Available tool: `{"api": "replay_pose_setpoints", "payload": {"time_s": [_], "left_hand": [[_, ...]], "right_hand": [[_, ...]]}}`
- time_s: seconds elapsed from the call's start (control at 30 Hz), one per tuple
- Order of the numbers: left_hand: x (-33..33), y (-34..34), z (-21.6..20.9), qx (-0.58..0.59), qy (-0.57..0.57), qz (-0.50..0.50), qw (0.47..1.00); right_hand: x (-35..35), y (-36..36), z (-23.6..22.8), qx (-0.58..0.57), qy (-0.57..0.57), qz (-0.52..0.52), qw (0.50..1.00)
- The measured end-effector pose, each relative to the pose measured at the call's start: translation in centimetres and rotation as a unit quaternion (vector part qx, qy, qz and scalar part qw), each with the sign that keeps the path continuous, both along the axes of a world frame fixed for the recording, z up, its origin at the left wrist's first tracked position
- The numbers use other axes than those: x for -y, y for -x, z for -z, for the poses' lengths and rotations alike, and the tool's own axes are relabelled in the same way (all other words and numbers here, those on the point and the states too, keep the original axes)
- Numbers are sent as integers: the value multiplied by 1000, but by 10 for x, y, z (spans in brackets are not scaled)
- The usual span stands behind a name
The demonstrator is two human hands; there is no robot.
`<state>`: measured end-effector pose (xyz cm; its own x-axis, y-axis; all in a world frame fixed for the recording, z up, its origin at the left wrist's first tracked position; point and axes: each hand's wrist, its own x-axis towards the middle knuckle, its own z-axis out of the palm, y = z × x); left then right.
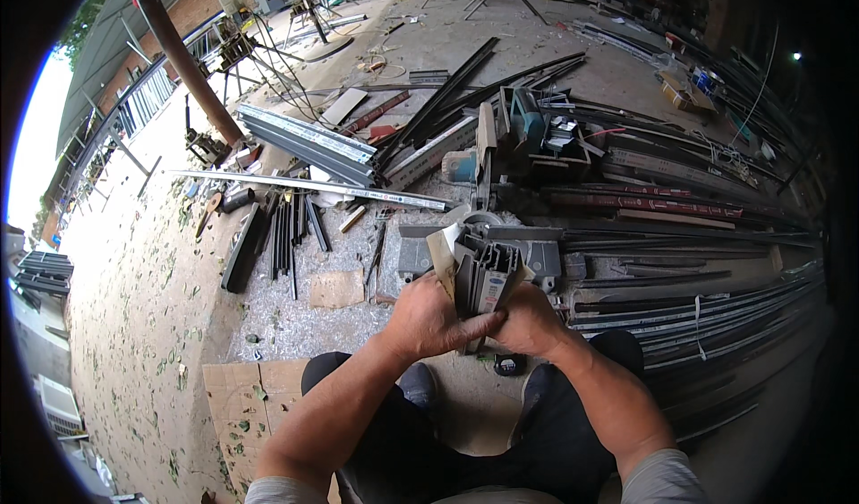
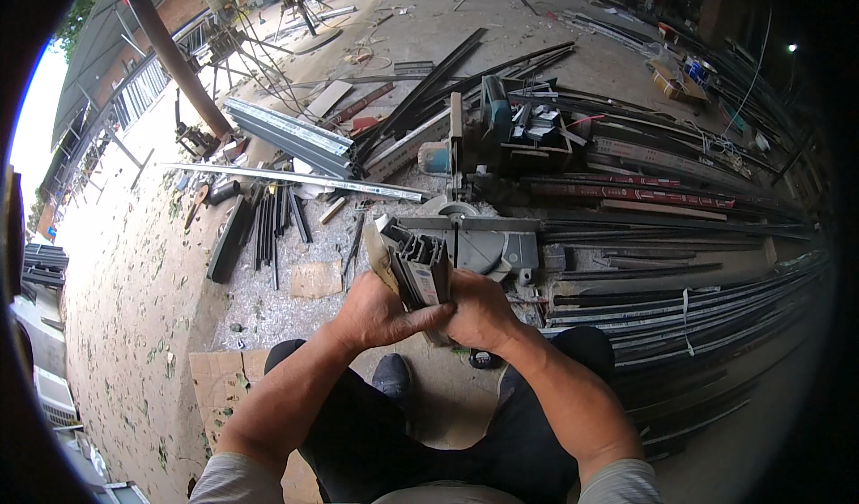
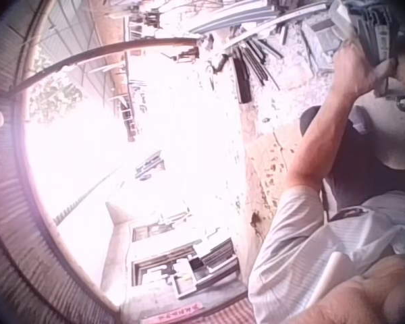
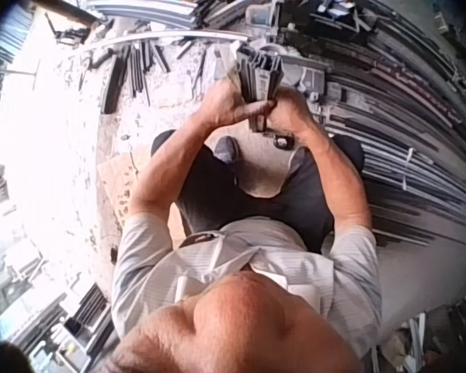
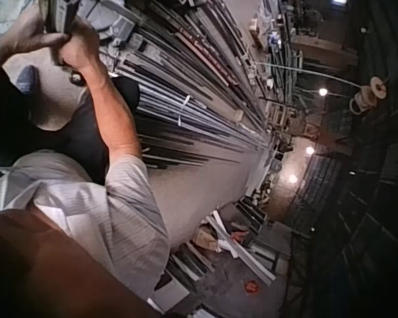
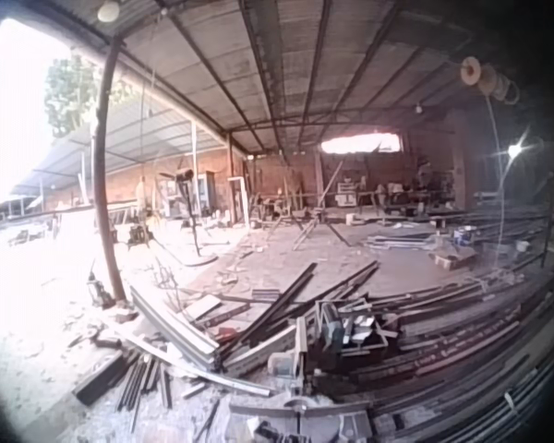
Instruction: The person sits on the floor and sands the cut end of a short aluminum profile using a sanding block. They rotate the profile to sand multiple edges and then place it on a miter saw.
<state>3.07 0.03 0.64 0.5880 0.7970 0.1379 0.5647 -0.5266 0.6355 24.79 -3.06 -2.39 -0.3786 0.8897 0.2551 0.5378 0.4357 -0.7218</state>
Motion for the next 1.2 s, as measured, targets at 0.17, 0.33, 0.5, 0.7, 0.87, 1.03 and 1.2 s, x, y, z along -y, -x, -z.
{"api": "replay_pose_setpoints", "payload": {"time_s": [0.17,0.33,0.5,0.7,0.87,1.03,1.2], "left_hand": [[-1,-3,3,42,-14,-5,999],[-1,0,2,13,4,0,1000],[-1,-2,2,14,-1,5,1000],[0,-2,0,14,15,-2,1000],[1,-4,-2,30,7,7,1000],[2,-5,1,47,8,-7,999],[2,-3,-1,17,0,12,1000]], "right_hand": [[-2,-1,3,-6,11,-2,1000],[0,1,-2,3,16,-2,1000],[-2,0,0,14,23,-4,1000],[-2,-1,-5,26,29,-1,999],[-2,0,-4,20,26,-2,999],[-1,0,-2,-5,21,-6,1000],[-1,1,0,-6,26,-6,1000]]}}
